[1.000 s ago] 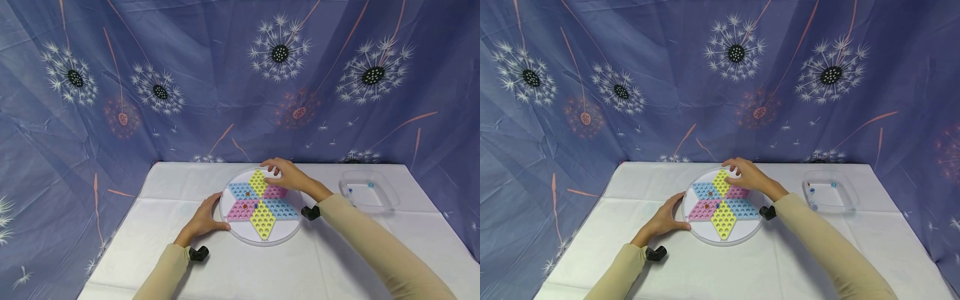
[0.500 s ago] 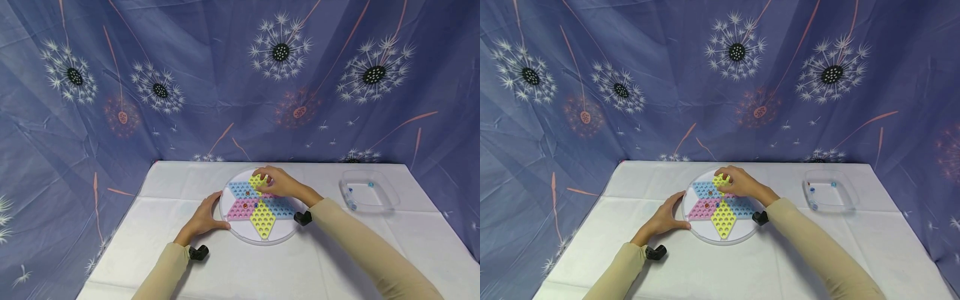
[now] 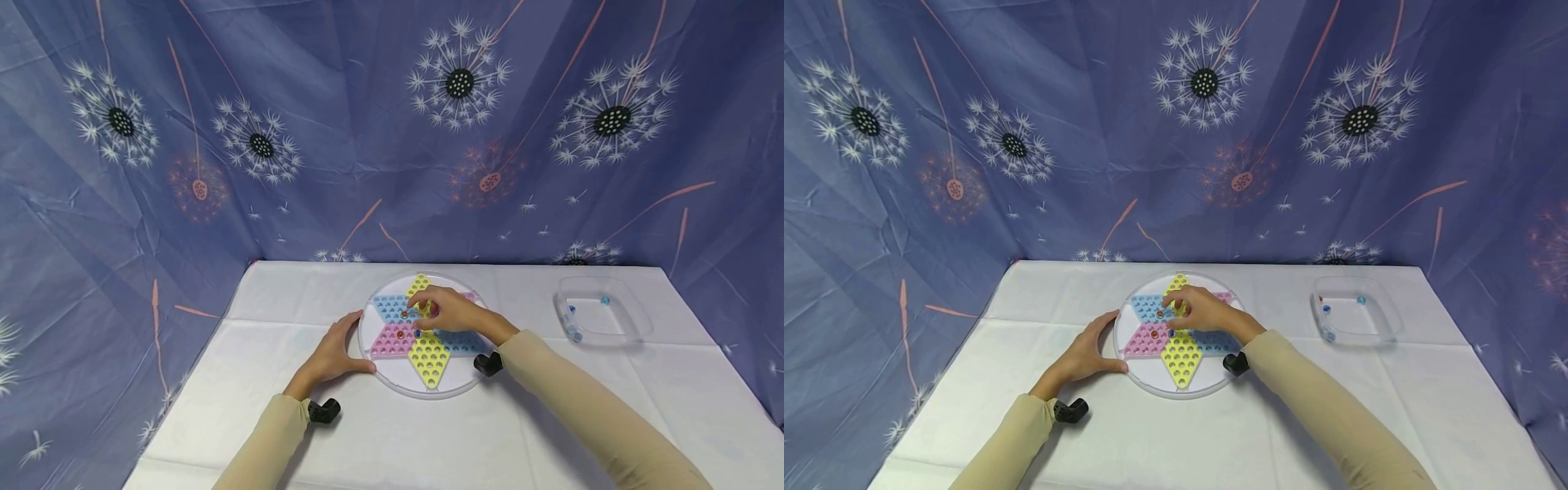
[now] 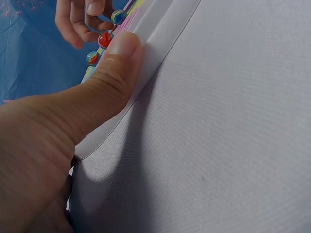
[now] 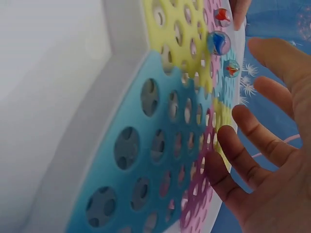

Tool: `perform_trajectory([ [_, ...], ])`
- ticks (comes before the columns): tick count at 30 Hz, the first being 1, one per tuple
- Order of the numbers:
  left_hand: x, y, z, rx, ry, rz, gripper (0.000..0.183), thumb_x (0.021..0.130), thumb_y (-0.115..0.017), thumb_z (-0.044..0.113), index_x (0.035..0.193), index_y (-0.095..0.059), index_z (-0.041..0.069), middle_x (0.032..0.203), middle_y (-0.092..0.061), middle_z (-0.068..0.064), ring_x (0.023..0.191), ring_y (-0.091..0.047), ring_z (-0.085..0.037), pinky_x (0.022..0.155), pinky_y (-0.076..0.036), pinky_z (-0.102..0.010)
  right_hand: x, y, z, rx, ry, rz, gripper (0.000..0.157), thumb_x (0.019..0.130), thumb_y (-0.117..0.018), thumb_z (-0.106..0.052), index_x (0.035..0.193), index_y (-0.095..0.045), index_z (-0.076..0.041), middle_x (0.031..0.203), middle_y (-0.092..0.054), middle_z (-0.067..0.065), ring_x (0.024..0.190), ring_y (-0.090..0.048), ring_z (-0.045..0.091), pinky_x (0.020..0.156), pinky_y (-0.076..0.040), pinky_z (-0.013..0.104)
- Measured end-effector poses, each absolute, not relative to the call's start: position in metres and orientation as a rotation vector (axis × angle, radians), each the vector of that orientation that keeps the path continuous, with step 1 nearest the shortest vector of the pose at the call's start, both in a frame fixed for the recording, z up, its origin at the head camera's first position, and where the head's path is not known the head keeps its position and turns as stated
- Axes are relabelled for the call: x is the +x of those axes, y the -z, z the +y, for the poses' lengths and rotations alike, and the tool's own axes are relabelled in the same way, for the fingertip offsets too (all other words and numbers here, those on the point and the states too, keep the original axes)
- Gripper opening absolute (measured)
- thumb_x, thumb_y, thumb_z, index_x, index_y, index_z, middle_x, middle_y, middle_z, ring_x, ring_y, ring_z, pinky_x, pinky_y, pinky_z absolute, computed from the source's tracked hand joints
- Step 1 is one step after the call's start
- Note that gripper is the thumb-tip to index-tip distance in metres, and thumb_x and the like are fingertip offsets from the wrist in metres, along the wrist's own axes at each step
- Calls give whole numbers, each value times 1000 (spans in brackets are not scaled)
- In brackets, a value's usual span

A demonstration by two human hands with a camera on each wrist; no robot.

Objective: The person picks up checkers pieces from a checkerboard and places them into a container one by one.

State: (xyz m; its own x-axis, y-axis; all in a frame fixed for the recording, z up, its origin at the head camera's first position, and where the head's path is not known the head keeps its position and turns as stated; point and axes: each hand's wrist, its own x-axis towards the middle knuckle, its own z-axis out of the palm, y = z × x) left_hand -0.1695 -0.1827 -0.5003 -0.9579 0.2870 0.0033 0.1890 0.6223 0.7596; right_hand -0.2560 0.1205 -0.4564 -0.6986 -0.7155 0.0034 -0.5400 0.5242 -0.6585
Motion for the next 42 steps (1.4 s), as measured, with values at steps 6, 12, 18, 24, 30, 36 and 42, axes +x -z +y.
perform_trajectory([
  [6,-170,499,-183,405,-1250,2718,122,61,-101,36,160,-34,9,162,-39,-11,149,-31,-38,121,-26,-56,-254,458,120,-1051,873,2477,31,93,-78,-32,120,-74,-18,114,-64,7,95,-59,20,83,-50,36],
  [12,-170,500,-184,399,-1243,2712,122,62,-100,37,161,-33,10,162,-38,-11,149,-32,-36,121,-27,-55,-253,461,121,-1079,821,2486,23,90,-82,-28,112,-77,-22,115,-63,1,103,-56,20,91,-48,43],
  [18,-171,500,-184,400,-1244,2713,122,62,-100,36,160,-33,10,162,-38,-11,149,-31,-36,122,-26,-54,-251,464,123,-1139,813,2498,16,88,-83,-25,104,-78,-25,115,-61,-1,103,-51,20,90,-44,44],
  [24,-170,499,-184,395,-1241,2711,123,62,-101,36,161,-33,10,163,-37,-11,150,-31,-36,122,-26,-54,-249,463,122,-1094,820,2496,11,88,-84,-25,97,-78,-26,114,-58,-5,110,-48,20,95,-41,44],
  [30,-169,499,-183,400,-1242,2715,122,62,-100,36,161,-33,10,163,-36,-12,150,-30,-37,122,-26,-55,-250,466,121,-1098,825,2502,11,87,-84,-25,97,-78,-28,115,-59,-5,117,-48,22,101,-41,47],
  [36,-169,498,-183,397,-1243,2714,122,62,-100,36,160,-33,10,163,-37,-11,150,-30,-37,122,-26,-55,-250,466,121,-1095,831,2498,11,87,-84,-26,97,-78,-28,115,-59,-5,119,-48,22,103,-40,48],
  [42,-169,498,-183,410,-1255,2715,122,61,-101,36,160,-34,8,162,-39,-11,149,-32,-37,122,-26,-55,-248,464,122,-1097,829,2504,11,87,-85,-26,96,-78,-28,114,-58,-4,119,-47,24,101,-41,48],
])
